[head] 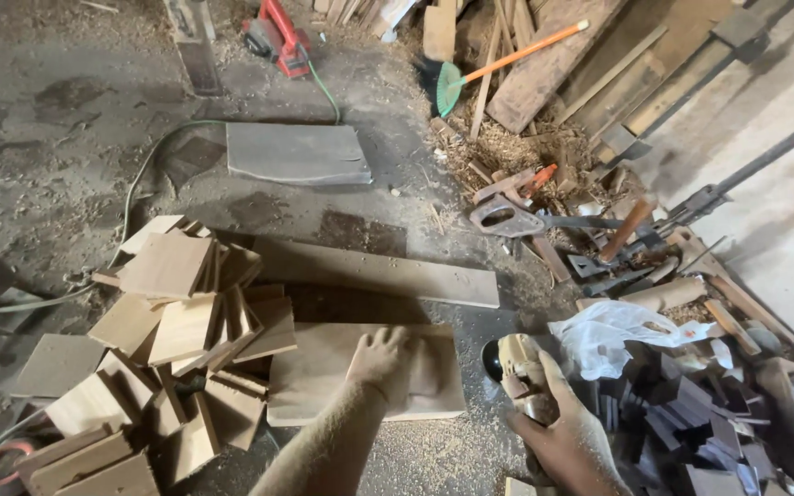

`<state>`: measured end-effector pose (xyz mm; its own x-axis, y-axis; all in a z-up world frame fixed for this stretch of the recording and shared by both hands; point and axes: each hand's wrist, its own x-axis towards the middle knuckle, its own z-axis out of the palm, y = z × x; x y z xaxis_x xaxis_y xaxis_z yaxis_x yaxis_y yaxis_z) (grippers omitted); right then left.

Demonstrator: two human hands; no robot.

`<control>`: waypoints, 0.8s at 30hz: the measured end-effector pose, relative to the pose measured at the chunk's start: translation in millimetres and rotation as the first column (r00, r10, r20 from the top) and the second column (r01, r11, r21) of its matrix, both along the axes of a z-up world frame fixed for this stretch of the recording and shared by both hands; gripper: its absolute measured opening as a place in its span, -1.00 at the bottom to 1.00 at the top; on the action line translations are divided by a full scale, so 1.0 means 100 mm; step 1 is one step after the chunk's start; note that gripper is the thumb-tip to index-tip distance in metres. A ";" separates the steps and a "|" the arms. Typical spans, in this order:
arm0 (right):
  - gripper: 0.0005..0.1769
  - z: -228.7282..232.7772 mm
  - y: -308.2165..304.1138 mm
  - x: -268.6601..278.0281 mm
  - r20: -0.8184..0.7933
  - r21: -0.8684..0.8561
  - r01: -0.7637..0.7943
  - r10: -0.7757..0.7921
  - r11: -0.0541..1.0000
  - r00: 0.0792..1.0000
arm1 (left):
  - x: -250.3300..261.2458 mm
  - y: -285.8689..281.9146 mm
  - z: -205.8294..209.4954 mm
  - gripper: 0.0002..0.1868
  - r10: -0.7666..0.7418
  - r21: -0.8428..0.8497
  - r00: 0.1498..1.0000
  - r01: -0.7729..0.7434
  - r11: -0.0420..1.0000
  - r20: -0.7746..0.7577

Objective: Sanding small wood blocks using a handheld power sander

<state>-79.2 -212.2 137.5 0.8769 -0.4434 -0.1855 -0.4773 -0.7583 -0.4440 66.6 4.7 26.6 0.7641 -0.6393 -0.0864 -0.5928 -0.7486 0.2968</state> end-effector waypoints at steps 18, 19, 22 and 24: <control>0.19 -0.61 0.35 0.29 0.352 0.390 -0.186 0.041 0.902 0.935 | -1.26 -0.24 -1.06 0.21 0.300 -0.278 0.809 -0.177 0.944 0.505; 0.17 -0.60 0.38 0.30 0.342 0.385 -0.181 0.042 0.905 0.939 | -1.26 -0.24 -1.07 0.19 0.218 -0.243 0.903 -0.132 0.961 0.371; 0.18 -0.38 0.47 0.30 0.184 0.149 -0.160 0.131 0.976 0.974 | -1.23 -0.25 -1.13 0.26 0.337 -0.293 0.683 -0.185 0.938 0.648; 0.15 -0.41 0.57 0.25 0.228 0.211 -0.149 0.099 0.966 0.969 | -1.24 -0.25 -1.18 0.35 0.293 -0.220 0.725 -0.197 0.955 0.623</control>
<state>-54.0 -154.9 96.5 0.9523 -0.2971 -0.0703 -0.2613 -0.6739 -0.6910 -57.2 -20.7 -91.5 0.7369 -0.3904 0.5520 -0.4784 -0.8780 0.0177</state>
